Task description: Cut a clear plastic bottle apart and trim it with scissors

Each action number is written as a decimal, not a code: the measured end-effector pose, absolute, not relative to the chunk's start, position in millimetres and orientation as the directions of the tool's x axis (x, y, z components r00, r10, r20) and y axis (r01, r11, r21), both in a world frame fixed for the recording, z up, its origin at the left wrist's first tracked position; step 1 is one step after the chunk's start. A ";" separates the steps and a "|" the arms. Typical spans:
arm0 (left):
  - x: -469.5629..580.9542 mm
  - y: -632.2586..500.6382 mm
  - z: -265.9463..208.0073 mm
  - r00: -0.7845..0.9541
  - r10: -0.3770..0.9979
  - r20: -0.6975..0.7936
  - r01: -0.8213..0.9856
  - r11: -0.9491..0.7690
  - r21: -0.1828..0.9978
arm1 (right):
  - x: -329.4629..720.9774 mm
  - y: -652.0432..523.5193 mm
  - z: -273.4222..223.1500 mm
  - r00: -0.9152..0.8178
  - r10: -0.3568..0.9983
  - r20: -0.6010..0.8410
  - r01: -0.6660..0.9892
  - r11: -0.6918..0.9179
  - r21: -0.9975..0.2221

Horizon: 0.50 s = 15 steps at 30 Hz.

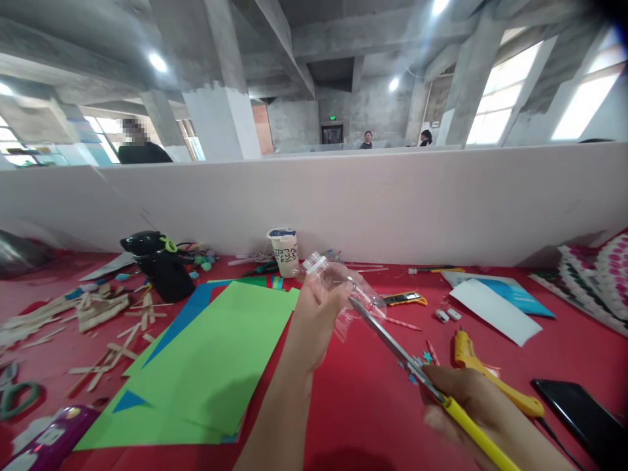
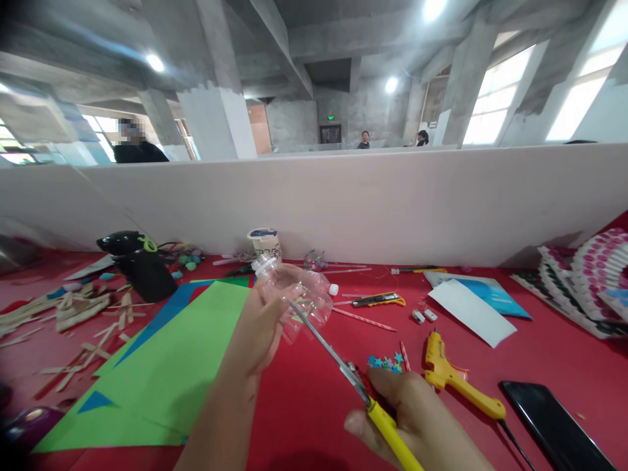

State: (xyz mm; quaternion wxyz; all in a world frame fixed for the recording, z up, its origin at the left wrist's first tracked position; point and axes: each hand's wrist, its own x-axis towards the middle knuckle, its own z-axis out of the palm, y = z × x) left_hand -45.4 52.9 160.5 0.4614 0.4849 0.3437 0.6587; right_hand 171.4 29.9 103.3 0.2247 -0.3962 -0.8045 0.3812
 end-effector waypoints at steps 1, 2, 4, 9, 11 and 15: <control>-44.6 52.7 161.4 -0.111 0.939 0.325 -0.264 -0.343 0.901 | 172.1 30.2 102.6 -0.591 0.804 0.062 0.462 0.400 -0.791; -43.5 52.3 162.4 -0.127 0.935 0.331 -0.240 -0.352 0.905 | 172.2 29.6 103.0 -0.598 0.799 0.065 0.457 0.407 -0.791; -40.9 51.4 164.4 -0.137 0.927 0.349 -0.176 -0.369 0.912 | 171.0 26.5 107.4 -0.593 0.801 0.079 0.453 0.413 -0.790; -35.3 47.9 170.8 -0.100 0.929 0.356 -0.147 -0.368 0.918 | 167.0 18.6 127.1 -0.582 0.811 0.054 0.457 0.382 -0.804; -34.7 46.9 172.6 -0.108 0.929 0.354 -0.160 -0.368 0.916 | 166.9 18.9 131.2 -0.605 0.796 0.018 0.457 0.366 -0.811; -37.4 47.5 171.2 -0.074 0.928 0.365 -0.170 -0.373 0.912 | 168.1 22.0 128.9 -0.601 0.799 0.002 0.471 0.356 -0.807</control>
